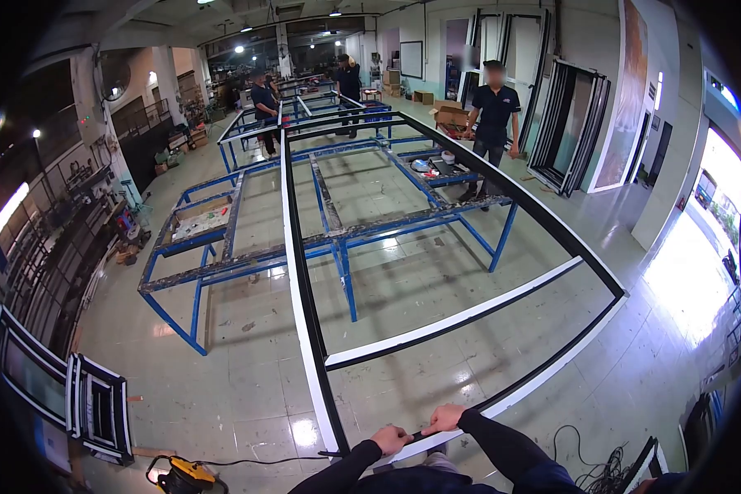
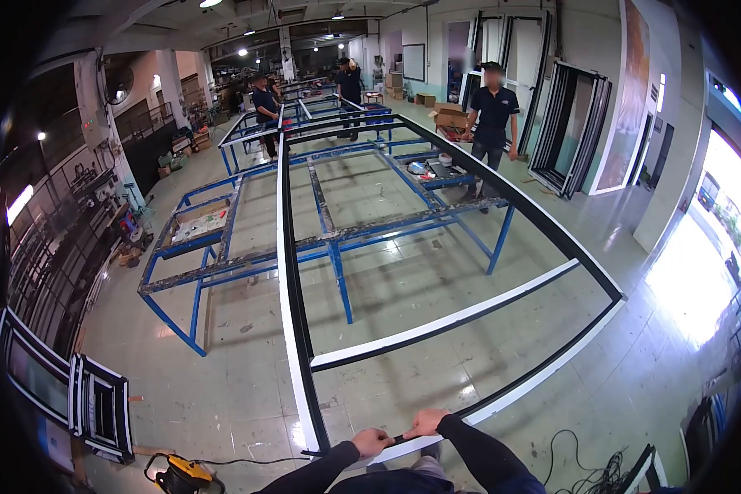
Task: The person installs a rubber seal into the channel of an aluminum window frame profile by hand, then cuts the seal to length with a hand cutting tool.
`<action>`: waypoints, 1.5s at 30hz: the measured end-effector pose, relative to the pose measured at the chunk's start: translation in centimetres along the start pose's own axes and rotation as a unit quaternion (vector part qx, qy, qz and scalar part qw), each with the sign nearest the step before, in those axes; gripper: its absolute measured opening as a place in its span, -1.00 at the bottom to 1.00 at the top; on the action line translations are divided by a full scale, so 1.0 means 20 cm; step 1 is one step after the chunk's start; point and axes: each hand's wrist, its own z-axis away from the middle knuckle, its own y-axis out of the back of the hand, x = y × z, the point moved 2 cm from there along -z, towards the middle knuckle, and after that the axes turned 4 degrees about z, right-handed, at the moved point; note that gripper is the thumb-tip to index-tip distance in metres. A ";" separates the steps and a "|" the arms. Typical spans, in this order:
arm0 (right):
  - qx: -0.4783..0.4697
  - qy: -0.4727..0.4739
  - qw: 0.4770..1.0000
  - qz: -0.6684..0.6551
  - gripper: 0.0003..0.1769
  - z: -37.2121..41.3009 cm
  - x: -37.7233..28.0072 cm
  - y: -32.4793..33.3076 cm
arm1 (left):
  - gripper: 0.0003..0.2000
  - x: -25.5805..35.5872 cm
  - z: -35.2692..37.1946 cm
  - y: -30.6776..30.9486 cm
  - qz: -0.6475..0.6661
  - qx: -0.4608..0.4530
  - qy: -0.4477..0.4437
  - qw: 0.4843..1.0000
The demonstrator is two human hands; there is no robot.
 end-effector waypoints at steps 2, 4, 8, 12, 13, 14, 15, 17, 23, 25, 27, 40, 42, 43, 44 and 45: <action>-0.019 0.000 1.000 0.013 -0.30 0.00 -0.02 0.02 | -0.55 0.01 -0.02 -0.01 -0.002 0.001 -0.002 1.000; -0.032 -0.006 0.999 0.022 -0.29 0.01 -0.02 0.04 | -0.55 0.01 -0.03 -0.02 -0.007 -0.002 -0.005 1.000; -0.014 -0.010 1.000 0.020 -0.27 0.03 0.04 0.05 | -0.54 0.02 -0.04 -0.03 -0.010 -0.006 0.000 1.000; -0.025 -0.007 1.000 0.009 -0.25 0.04 0.05 0.07 | -0.51 0.02 -0.07 -0.04 -0.003 -0.022 0.017 1.000; -0.025 -0.004 1.000 0.007 -0.24 0.03 0.07 0.06 | -0.50 0.03 -0.08 -0.04 -0.007 -0.027 0.018 0.999; -0.026 -0.002 1.000 0.008 -0.22 0.01 0.10 0.04 | -0.49 0.04 -0.09 -0.04 -0.014 -0.023 0.010 1.000; -0.028 0.000 1.000 0.011 -0.21 0.00 0.14 0.04 | -0.49 0.05 -0.09 -0.04 -0.019 -0.017 0.002 1.000; -0.041 0.001 0.999 -0.006 -0.21 0.00 0.15 0.04 | -0.48 0.07 -0.10 -0.07 -0.018 -0.015 -0.003 1.000; -0.018 0.024 1.000 -0.006 -0.21 0.00 0.24 0.05 | -0.49 0.13 -0.20 -0.11 -0.007 -0.026 -0.009 1.000; -0.027 0.023 0.999 0.002 -0.21 0.00 0.28 0.05 | -0.50 0.17 -0.21 -0.12 0.012 -0.027 -0.001 1.000; -0.047 0.015 0.999 0.014 -0.22 -0.02 0.29 0.06 | -0.51 0.18 -0.24 -0.15 0.014 -0.029 -0.004 0.999; -0.027 0.014 0.999 -0.016 -0.24 0.07 0.42 0.11 | -0.51 0.25 -0.35 -0.22 0.048 -0.041 -0.016 0.998; -0.005 0.015 1.000 -0.009 -0.23 0.09 0.50 0.11 | -0.51 0.26 -0.38 -0.23 0.055 -0.048 -0.005 0.997; 0.029 -0.006 1.000 0.001 -0.24 0.12 0.53 0.11 | -0.51 0.26 -0.39 -0.24 0.059 -0.051 0.001 0.997; 0.063 -0.029 0.998 0.012 -0.25 0.18 0.56 0.14 | -0.51 0.27 -0.39 -0.24 0.050 -0.048 -0.014 0.997; 0.099 -0.052 0.994 0.021 -0.27 0.23 0.58 0.16 | -0.51 0.27 -0.40 -0.24 0.041 -0.045 -0.031 0.998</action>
